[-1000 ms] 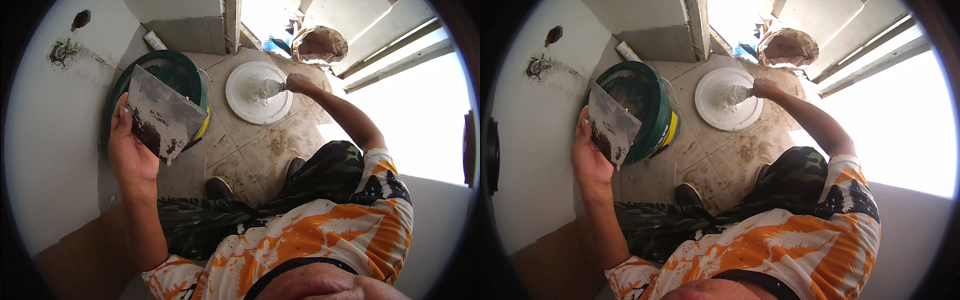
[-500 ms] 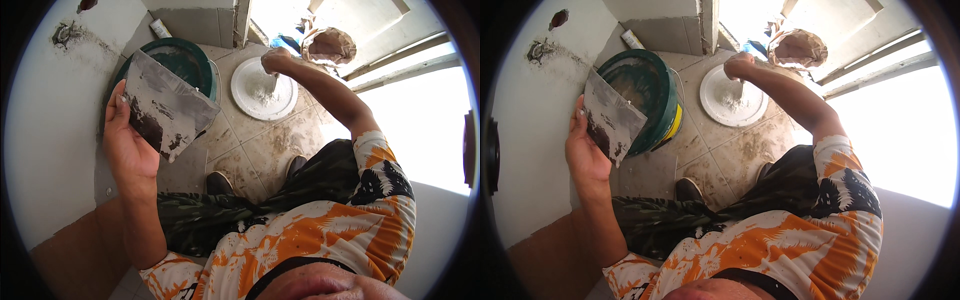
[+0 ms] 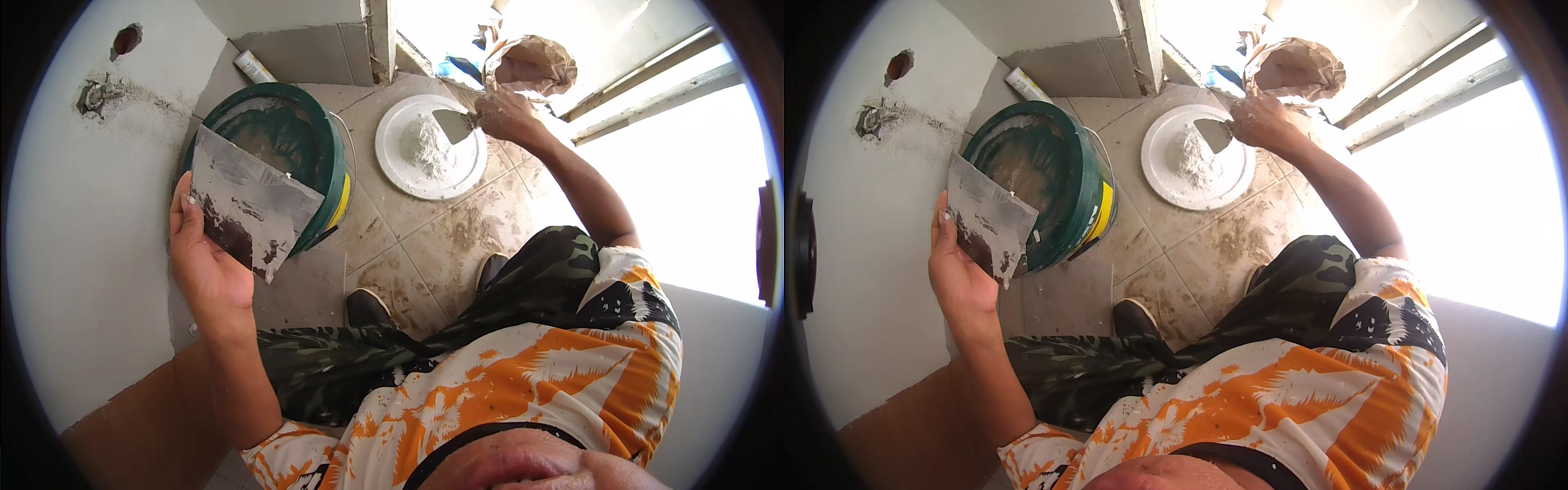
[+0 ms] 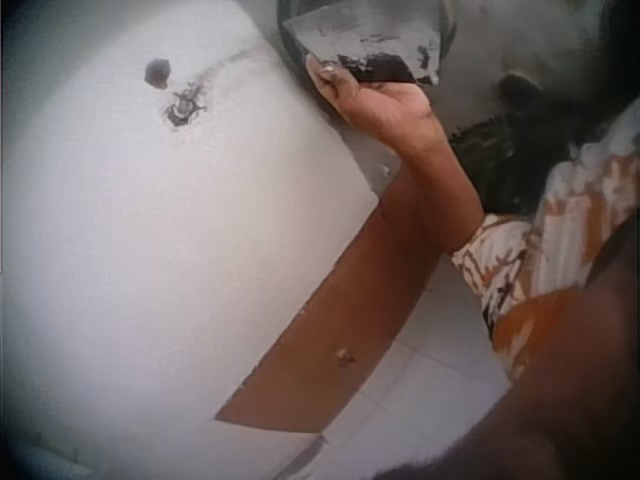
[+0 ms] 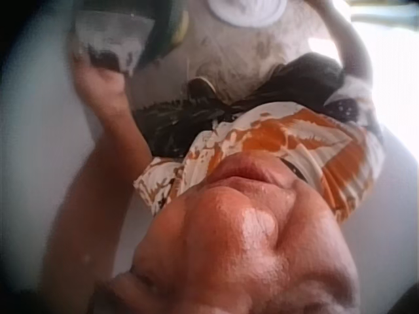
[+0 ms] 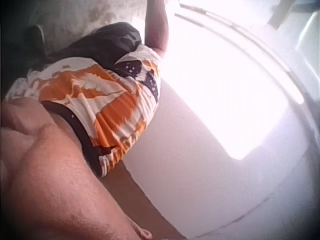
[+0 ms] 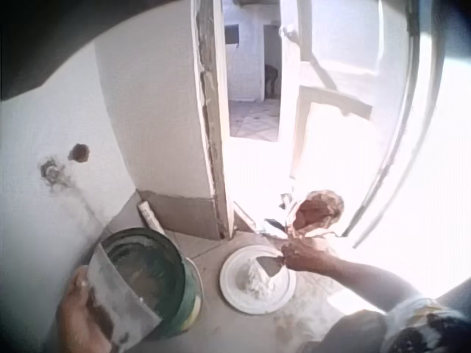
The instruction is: The person scoops white powder from a bag into a container using a trowel, then adds liquid from a tube and mixes the contents. They also apply a sealant to the ceiling tiles using a caulking gun.
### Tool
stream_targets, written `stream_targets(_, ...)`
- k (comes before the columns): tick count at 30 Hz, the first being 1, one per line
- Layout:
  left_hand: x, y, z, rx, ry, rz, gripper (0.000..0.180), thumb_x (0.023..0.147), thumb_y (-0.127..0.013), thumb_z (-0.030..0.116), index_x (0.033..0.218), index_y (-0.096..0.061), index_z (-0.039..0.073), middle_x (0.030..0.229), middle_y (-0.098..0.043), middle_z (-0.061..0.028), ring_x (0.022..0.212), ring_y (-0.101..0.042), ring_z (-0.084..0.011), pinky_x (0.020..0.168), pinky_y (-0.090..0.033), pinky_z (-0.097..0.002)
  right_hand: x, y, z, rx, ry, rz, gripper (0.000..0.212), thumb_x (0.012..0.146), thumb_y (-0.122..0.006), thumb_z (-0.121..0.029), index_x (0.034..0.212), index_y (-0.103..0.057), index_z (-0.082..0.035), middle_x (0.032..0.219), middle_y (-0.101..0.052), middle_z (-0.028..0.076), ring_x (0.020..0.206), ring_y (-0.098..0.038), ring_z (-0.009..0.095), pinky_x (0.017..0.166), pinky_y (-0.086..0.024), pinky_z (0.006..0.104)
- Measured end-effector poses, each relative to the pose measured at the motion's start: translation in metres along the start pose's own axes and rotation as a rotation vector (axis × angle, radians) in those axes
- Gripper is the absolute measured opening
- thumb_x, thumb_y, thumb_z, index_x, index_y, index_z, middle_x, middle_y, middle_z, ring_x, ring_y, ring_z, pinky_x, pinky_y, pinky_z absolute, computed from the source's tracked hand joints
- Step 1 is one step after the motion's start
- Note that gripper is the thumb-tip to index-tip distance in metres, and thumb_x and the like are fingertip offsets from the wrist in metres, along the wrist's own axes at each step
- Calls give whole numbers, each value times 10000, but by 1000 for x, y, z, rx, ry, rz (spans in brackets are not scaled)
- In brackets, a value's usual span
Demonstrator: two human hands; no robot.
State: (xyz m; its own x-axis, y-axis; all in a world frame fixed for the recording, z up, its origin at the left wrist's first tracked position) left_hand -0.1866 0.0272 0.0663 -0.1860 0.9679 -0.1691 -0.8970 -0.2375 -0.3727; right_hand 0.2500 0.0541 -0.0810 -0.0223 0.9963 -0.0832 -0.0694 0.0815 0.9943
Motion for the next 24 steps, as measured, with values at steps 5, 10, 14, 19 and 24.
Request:
stream_targets(5, 7, 2, -6, 81, 33, 25, 410, 1093, -329, 155, 1470, -430, 29, 1488, -470, -132, 1354, -473, -270, 1136, -399, -453, -67, 63, 77, 601, -402, -137, 293, 880, -654, -292, 972, -755, -33, 788, -690, 68, 703, -637, 178, 662, -509, 347)
stream_targets(10, 11, 4, -4, 116, 28, 48, 396, 1084, -356, 145, 1449, -460, 33, 1469, -491, -133, 1340, -487, -264, 1123, -406, -457, -77, 61, 180, 798, -548, 53, 237, 896, -629, -247, 821, -712, -38, 612, -591, 24, 586, -546, 120, 540, -448, 318)
stream_targets(14, 12, 9, -11, 181, 25, 63, 415, 1079, -375, 160, 1472, -440, 43, 1504, -459, -124, 1360, -463, -277, 1141, -384, -476, 5, 4, 204, 188, -448, 181, 191, 867, -638, -221, 890, -760, -75, 767, -725, 101, 714, -692, 229, 610, -538, 383)
stream_targets(19, 3, 11, -7, 207, 58, 90, 450, 1061, -414, 171, 1491, -411, 40, 1523, -433, -122, 1378, -438, -292, 1158, -357, -495, 128, -93, 199, -412, -143, -105, 242, 827, -710, -254, 1038, -776, -154, 1066, -756, 71, 1011, -717, 264, 781, -583, 424)
stream_targets(24, -25, 5, 10, 183, 53, 154, 490, 1038, -441, 150, 1511, -371, 43, 1526, -424, -126, 1384, -430, -303, 1154, -360, -501, 172, -99, 184, -233, -308, -99, 283, 827, -723, -270, 1086, -766, -167, 1095, -745, 70, 1039, -697, 263, 860, -551, 405)
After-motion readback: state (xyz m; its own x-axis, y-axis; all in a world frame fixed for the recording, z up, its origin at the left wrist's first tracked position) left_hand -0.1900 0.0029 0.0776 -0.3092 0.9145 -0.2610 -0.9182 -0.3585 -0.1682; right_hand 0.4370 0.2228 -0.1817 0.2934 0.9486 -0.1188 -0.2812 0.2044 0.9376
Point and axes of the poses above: each hand's wrist, its own x-axis towards the middle knuckle, its own y-axis out of the back of the hand, z = x × y, the point moved 5 cm from there along x, towards the middle knuckle
